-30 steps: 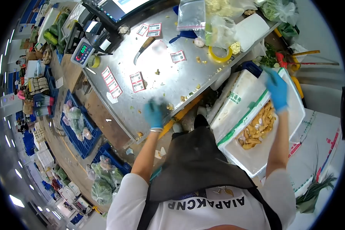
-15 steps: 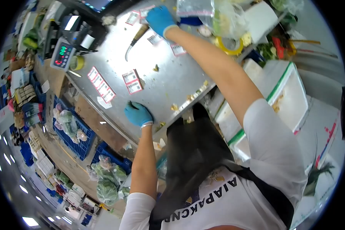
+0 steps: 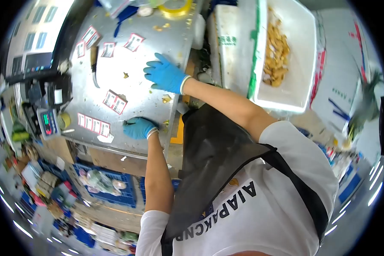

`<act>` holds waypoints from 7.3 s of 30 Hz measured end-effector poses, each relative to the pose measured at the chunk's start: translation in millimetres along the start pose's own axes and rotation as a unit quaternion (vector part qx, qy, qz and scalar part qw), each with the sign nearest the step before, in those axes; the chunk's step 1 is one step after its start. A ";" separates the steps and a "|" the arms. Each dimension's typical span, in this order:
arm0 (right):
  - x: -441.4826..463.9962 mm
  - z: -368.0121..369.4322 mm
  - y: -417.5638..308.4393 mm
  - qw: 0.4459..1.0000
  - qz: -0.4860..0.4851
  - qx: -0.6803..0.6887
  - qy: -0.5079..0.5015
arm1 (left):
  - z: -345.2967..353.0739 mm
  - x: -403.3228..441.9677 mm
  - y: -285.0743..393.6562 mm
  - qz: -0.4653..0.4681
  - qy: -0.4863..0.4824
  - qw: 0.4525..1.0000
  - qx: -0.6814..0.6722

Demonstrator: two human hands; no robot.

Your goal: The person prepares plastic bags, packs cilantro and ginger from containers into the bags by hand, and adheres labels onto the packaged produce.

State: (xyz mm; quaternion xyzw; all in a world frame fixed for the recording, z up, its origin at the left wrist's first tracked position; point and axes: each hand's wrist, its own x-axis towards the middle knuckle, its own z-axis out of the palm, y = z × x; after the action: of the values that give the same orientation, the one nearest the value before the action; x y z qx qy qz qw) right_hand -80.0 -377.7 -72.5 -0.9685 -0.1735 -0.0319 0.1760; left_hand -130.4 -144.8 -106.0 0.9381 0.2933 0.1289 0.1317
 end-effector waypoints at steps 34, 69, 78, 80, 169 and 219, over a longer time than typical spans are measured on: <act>-158.4 122.2 -34.3 0.931 0.298 0.082 -0.193 | -121.1 -115.6 -3.4 0.320 -0.429 0.810 -0.238; -476.9 102.7 8.9 0.698 0.633 0.083 -0.326 | -86.3 -118.3 -49.0 0.280 -0.550 0.777 -0.126; -468.3 60.2 -8.7 0.698 0.616 0.340 -0.131 | -64.0 -146.6 -22.9 0.248 -0.586 0.760 -0.130; -440.4 26.1 -20.8 0.695 0.597 0.389 -0.096 | -37.3 -153.2 -32.7 0.378 -0.527 0.754 -0.106; -245.4 -206.3 38.7 0.387 0.389 0.779 0.303 | -183.7 -109.4 180.3 0.499 -0.295 0.791 -0.196; -367.2 -267.4 124.5 0.706 0.272 0.644 0.115 | -139.9 -215.6 327.2 0.077 -0.761 0.518 -0.382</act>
State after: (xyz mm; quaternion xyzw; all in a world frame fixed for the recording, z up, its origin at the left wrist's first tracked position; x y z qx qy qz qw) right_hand -381.3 -700.4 91.7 -0.6140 0.1405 0.0260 0.7762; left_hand -177.4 -506.3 94.5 0.5564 -0.0698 -0.5254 0.6399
